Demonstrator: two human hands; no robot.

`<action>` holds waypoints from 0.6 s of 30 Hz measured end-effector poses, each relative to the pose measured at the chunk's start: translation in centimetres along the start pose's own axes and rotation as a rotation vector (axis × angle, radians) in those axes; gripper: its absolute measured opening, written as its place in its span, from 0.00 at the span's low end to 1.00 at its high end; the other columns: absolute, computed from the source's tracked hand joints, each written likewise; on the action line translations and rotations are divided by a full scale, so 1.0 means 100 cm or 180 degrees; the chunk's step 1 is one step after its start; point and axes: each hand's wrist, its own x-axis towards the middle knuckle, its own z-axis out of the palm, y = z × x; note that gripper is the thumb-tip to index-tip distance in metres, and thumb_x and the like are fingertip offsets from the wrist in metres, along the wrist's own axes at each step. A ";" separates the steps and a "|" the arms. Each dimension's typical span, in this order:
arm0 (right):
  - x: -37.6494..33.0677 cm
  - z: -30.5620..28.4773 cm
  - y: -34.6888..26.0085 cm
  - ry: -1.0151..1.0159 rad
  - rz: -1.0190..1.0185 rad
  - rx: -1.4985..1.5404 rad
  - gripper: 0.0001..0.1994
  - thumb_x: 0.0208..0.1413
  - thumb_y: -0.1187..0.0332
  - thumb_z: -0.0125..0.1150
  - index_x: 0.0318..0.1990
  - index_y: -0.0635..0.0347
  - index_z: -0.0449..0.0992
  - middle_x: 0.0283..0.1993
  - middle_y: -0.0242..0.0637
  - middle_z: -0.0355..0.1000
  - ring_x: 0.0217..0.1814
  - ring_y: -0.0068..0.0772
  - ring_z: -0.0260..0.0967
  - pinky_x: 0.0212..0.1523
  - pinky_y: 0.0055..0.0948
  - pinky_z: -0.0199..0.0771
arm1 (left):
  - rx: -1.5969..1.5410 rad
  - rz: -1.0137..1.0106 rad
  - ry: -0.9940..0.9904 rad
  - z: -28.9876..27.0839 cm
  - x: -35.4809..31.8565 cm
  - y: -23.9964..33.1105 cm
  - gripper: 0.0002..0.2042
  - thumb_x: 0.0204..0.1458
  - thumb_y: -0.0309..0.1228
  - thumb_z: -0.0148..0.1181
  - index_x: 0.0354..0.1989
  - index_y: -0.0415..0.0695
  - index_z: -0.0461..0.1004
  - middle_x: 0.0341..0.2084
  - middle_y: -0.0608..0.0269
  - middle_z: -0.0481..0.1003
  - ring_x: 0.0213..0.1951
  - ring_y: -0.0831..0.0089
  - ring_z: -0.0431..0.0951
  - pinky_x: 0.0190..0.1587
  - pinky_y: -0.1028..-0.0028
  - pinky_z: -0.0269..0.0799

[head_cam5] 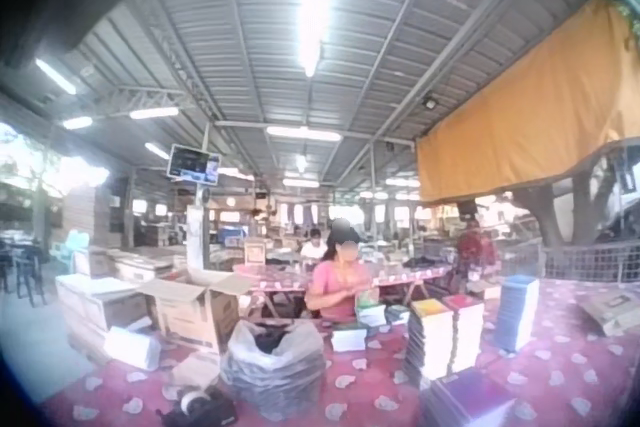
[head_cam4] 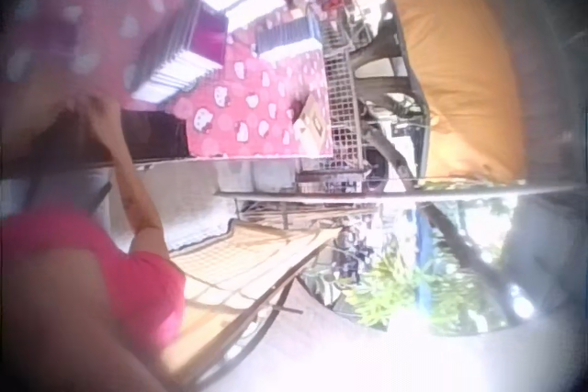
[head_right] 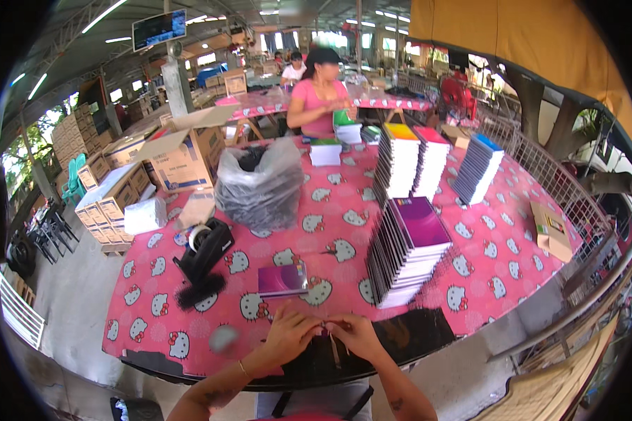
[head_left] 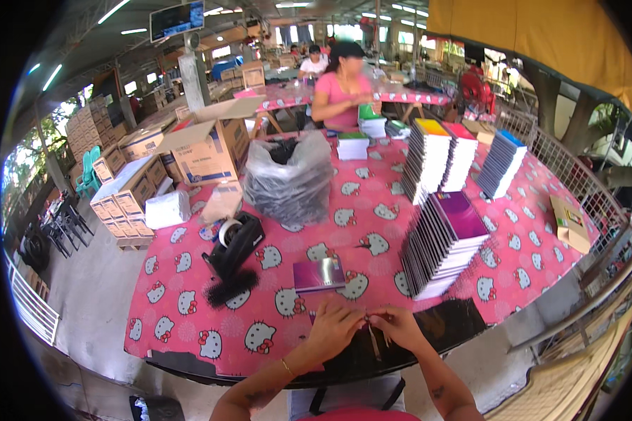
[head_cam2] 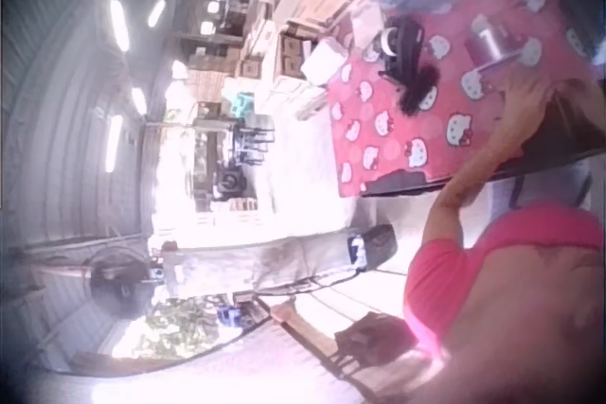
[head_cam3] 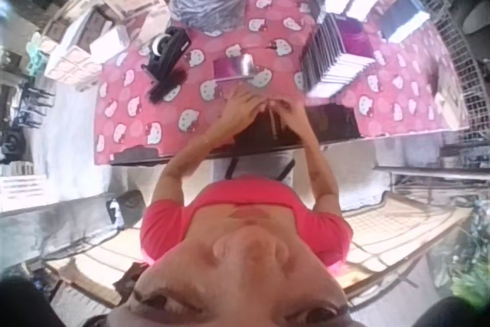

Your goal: The person picks up paper products from a stack, folds them, and applies tape using a dispenser before placing them into a new stack.

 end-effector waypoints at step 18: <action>0.013 -0.021 0.026 -0.0639 0.0020 -0.0156 0.07 0.60 0.70 0.67 0.43 0.63 0.81 0.35 0.24 0.77 0.37 0.14 0.69 0.36 0.21 0.71 | 0.0057 0.0225 -0.0082 -0.003 -0.007 -0.002 0.12 0.54 0.34 0.65 0.46 0.47 0.77 0.39 0.63 0.78 0.41 0.61 0.78 0.47 0.61 0.70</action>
